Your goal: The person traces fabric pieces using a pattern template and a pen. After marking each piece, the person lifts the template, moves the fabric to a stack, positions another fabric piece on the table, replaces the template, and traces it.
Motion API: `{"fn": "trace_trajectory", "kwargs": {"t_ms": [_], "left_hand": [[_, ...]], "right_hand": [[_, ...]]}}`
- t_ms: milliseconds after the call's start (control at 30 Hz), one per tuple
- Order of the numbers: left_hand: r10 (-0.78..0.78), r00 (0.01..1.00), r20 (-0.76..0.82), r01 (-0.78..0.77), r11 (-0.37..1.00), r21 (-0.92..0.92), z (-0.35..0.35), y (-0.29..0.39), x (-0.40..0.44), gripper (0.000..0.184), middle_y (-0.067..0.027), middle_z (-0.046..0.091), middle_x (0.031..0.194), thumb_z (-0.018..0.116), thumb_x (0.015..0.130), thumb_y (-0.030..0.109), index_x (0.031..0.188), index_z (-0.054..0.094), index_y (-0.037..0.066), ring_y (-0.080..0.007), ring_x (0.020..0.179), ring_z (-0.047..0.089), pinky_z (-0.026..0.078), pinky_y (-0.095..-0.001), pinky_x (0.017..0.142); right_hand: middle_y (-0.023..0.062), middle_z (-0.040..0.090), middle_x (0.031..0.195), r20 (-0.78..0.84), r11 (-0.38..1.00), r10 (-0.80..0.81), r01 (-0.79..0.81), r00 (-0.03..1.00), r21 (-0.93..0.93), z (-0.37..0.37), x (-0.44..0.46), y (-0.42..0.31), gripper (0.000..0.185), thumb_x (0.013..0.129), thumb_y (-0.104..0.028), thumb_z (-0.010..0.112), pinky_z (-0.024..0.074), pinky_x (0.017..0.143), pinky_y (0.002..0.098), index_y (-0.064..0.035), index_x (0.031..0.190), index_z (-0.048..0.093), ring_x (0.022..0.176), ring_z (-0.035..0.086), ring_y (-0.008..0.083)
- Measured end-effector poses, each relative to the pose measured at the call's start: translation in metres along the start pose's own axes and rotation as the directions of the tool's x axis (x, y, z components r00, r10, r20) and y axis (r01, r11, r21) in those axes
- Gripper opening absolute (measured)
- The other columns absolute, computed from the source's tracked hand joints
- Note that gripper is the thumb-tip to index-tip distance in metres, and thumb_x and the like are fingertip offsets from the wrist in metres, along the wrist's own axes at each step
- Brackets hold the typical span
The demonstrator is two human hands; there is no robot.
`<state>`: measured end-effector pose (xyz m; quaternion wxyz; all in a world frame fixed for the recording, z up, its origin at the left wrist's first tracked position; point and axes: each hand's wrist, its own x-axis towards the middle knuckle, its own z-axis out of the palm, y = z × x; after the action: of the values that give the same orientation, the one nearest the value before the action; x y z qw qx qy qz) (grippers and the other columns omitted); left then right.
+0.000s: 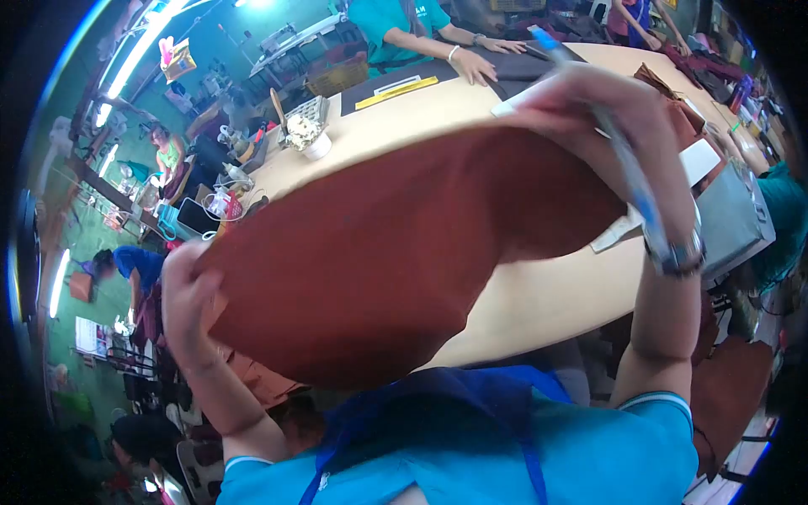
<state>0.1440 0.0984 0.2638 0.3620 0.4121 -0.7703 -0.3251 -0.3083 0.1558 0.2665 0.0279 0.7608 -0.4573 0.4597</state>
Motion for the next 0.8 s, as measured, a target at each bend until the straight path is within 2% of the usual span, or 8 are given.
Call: {"fn": "trace_trajectory", "kwargs": {"t_ms": [67,200,267,400,467,500,600,800], "left_hand": [[-0.094,0.994,0.062,0.071,0.951,0.302,0.010,-0.031,0.058,0.025,0.0035,0.052,0.068,0.074,0.083,0.024,0.087,0.067,0.001,-0.0040,0.058,0.046,0.037,-0.0247,0.052],[-0.243,0.968,0.068,0.211,0.928,0.308,0.039,-0.087,0.151,0.020,0.0046,0.056,0.073,0.069,0.088,0.020,0.096,0.067,0.002,-0.0035,0.063,0.051,0.038,-0.0213,0.052],[-0.172,0.980,-0.100,0.175,0.984,0.023,0.044,-0.108,0.193,0.017,0.0029,0.061,0.076,0.067,0.089,0.017,0.099,0.068,0.003,-0.0054,0.069,0.057,0.044,-0.0204,0.058],[0.453,0.696,-0.557,-0.402,0.889,0.221,0.020,-0.080,0.245,0.016,-0.0053,0.072,0.090,0.066,0.092,0.014,0.102,0.069,0.002,-0.0101,0.079,0.066,0.051,-0.0241,0.073],[0.471,0.619,-0.629,-0.383,0.880,0.283,0.020,-0.038,0.218,0.016,-0.0062,0.072,0.091,0.066,0.092,0.013,0.103,0.068,0.001,-0.0112,0.081,0.066,0.051,-0.0252,0.076],[0.401,0.645,-0.650,-0.454,0.886,0.095,0.024,-0.036,0.208,0.017,-0.0084,0.072,0.094,0.065,0.093,0.014,0.104,0.068,0.001,-0.0119,0.086,0.066,0.051,-0.0259,0.077],[0.669,0.498,-0.551,-0.488,0.742,0.460,0.044,-0.058,0.172,0.016,-0.0095,0.071,0.096,0.065,0.094,0.013,0.104,0.067,0.001,-0.0133,0.091,0.066,0.052,-0.0274,0.078],[0.389,0.846,-0.363,-0.253,0.894,0.369,0.139,-0.159,0.055,0.007,-0.0158,0.071,0.102,0.066,0.090,0.007,0.097,0.067,0.005,-0.0275,0.096,0.068,0.053,-0.0355,0.082]], "right_hand": [[0.0055,0.067,0.080,0.217,0.995,0.067,-0.083,0.974,0.062,0.018,0.026,0.046,0.019,0.085,-0.018,0.074,0.0500,0.074,0.0277,-0.0040,0.096,0.068,0.081,0.064,0.0131],[0.0127,0.066,0.079,0.324,0.964,0.191,-0.115,0.927,-0.239,0.079,0.077,0.139,0.016,0.085,-0.016,0.072,0.0498,0.072,0.0345,-0.0046,0.095,0.067,0.078,0.065,0.0212],[0.0152,0.067,0.080,0.037,0.998,0.046,-0.044,0.998,-0.049,0.099,0.102,0.173,0.012,0.086,-0.014,0.069,0.0502,0.068,0.0360,-0.0074,0.096,0.068,0.074,0.066,0.0241],[0.0096,0.072,0.094,-0.405,0.991,-0.065,0.012,0.912,-0.133,0.077,0.149,0.139,0.011,0.090,-0.002,0.064,0.0511,0.079,0.0257,-0.0031,0.101,0.067,0.087,0.066,0.0113],[0.0188,0.065,0.077,-0.258,0.928,0.292,-0.208,0.921,0.309,0.045,0.129,0.062,0.021,0.091,-0.015,0.054,0.0502,0.064,0.0397,-0.0025,0.105,0.064,0.069,0.065,0.0328],[0.0194,0.063,0.072,-0.400,1.000,0.003,0.007,0.917,0.024,0.046,0.127,0.077,0.021,0.090,-0.013,0.052,0.0500,0.064,0.0415,0.0000,0.100,0.064,0.067,0.063,0.0343],[0.0140,0.070,0.083,-0.448,0.964,-0.266,0.234,0.853,-0.127,0.055,0.090,0.108,0.017,0.088,-0.007,0.064,0.0514,0.065,0.0327,-0.0084,0.105,0.068,0.071,0.069,0.0240],[0.0145,0.072,0.097,-0.157,0.995,0.084,-0.076,0.984,0.059,0.112,-0.057,0.124,0.019,0.086,0.002,0.062,0.0546,0.075,0.0308,-0.0057,0.102,0.067,0.091,0.072,0.0233]]}}
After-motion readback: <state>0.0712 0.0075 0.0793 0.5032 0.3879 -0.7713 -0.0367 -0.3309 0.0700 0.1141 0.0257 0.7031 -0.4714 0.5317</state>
